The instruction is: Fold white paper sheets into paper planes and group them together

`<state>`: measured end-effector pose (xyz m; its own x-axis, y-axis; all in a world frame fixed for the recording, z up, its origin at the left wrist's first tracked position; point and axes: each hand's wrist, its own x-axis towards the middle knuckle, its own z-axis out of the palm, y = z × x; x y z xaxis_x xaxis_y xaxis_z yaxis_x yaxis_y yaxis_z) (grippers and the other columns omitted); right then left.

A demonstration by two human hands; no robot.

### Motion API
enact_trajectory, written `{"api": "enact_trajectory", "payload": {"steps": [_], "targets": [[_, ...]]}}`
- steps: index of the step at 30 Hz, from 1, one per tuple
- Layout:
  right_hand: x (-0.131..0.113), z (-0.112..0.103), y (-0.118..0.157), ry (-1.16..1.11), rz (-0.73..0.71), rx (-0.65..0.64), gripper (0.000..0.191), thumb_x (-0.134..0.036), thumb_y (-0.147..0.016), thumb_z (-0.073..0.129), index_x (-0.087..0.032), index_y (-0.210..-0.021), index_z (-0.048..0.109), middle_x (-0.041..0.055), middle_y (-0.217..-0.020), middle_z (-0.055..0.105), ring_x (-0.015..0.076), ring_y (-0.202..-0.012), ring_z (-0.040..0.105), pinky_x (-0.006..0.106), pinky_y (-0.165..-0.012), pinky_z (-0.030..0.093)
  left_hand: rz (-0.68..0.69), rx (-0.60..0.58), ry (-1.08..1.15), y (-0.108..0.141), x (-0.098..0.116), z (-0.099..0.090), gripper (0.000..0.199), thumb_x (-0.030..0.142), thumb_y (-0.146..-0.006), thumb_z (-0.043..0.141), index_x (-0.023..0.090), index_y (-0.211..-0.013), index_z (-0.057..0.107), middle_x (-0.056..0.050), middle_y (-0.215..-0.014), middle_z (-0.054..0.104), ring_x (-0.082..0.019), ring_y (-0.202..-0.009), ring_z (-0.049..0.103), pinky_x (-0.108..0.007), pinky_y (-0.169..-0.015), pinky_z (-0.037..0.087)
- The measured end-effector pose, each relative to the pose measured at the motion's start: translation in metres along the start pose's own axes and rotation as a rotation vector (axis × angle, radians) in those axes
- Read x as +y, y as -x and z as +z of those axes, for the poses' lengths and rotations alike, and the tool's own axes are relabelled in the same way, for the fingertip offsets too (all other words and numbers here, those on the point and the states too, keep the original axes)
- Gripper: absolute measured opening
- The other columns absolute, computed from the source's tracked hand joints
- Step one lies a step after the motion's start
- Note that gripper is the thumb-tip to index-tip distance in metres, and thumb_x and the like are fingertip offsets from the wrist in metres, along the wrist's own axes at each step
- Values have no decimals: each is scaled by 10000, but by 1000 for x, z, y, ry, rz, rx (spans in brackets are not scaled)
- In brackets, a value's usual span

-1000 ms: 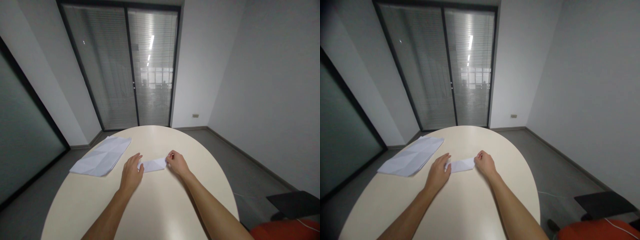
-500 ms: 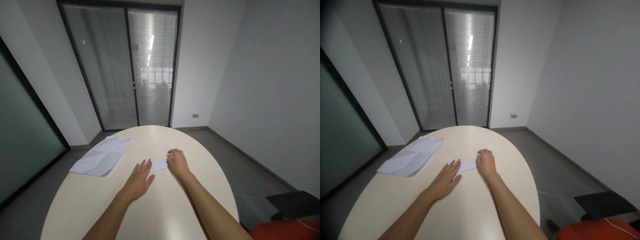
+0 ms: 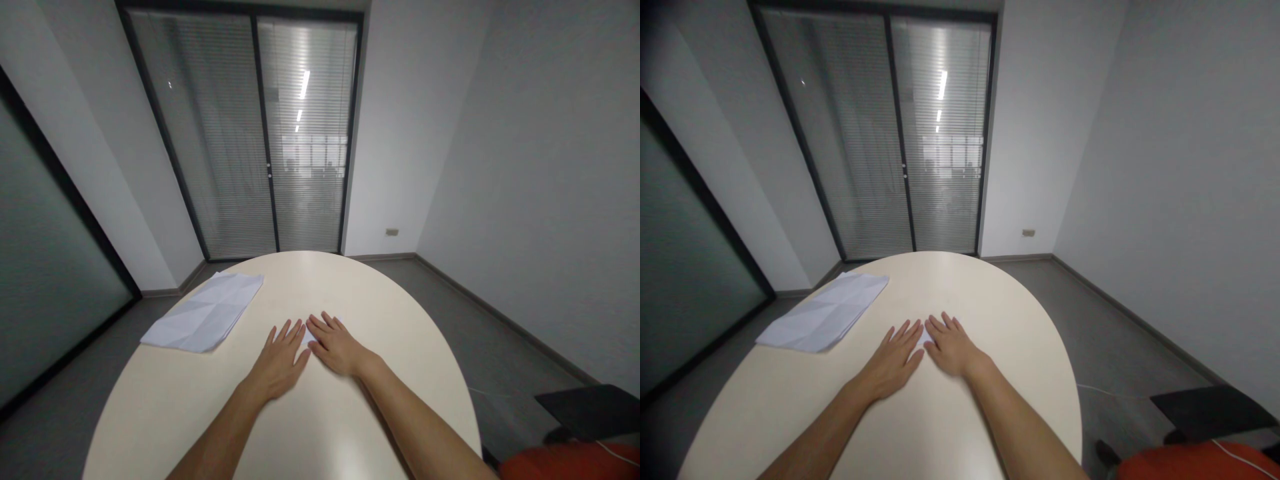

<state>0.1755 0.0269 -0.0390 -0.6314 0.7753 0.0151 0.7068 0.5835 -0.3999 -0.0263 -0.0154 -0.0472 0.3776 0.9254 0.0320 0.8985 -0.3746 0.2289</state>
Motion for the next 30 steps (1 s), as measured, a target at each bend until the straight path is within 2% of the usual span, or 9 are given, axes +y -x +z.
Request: {"api": "enact_trajectory", "payload": {"steps": [5, 10, 15, 18, 22, 27, 30], "targets": [[-9, -8, 3, 19, 102, -95, 694, -532, -1025, 279, -180, -1619, 214, 66, -1689, 125, 353, -1557, 17, 568, -1249, 46, -25, 0, 7, -1, 6, -3, 625, 544, -1043, 237, 235, -1578, 328, -58, -1661, 255, -296, -1551, 181, -592, -1242, 162], [-12, -15, 6, 53, 225, -171, 782, -608, -1008, 219, -138, -1626, 121, 69, -1694, 18, 354, -1552, -62, 572, -1244, 6, -38, 6, 4, -1, 5, -2, 616, 547, -1044, 237, 240, -1563, 364, -59, -1659, 261, -299, -1550, 185, -605, -1240, 158], [-8, -13, 7, 67, 276, -150, 807, -642, -1005, 181, -130, -1624, 105, 88, -1691, -1, 353, -1550, -81, 569, -1238, -33, -25, -9, -6, 1, 2, -1, 624, 553, -1037, 266, 244, -1574, 339, -53, -1666, 234, -300, -1555, 162, -598, -1245, 142], [-3, -10, 6, 57, 206, -96, 716, -610, -1025, 194, -217, -1624, 174, 81, -1693, 19, 352, -1552, -63, 598, -1224, -49, -9, 11, -8, 2, -1, 1, 608, 537, -1041, 270, 252, -1574, 337, -53, -1665, 240, -300, -1553, 171, -600, -1242, 150], [4, -6, 3, 12, 72, -9, 574, -558, -1047, 270, -340, -1574, 336, 64, -1696, 99, 357, -1557, 17, 648, -1208, 14, 7, 47, -8, 0, -3, 5, 582, 489, -1054, 262, 246, -1578, 326, -62, -1656, 274, -291, -1547, 202, -589, -1237, 181], [11, -7, 2, 11, 40, 63, 478, -467, -1051, 358, -358, -1501, 476, 91, -1669, 249, 368, -1540, 167, 673, -1188, 105, 9, 97, -11, -2, -4, 6, 541, 439, -1062, 267, 226, -1536, 418, -77, -1625, 360, -284, -1519, 289, -544, -1214, 260], [14, -9, 2, 34, 13, 119, 418, -408, -1042, 398, -340, -1404, 596, 109, -1576, 437, 357, -1479, 319, 680, -1166, 158, 5, 166, -6, -2, -5, 4, 476, 391, -1050, 342, 227, -1451, 537, -91, -1560, 474, -281, -1444, 412, -501, -1161, 346]]}}
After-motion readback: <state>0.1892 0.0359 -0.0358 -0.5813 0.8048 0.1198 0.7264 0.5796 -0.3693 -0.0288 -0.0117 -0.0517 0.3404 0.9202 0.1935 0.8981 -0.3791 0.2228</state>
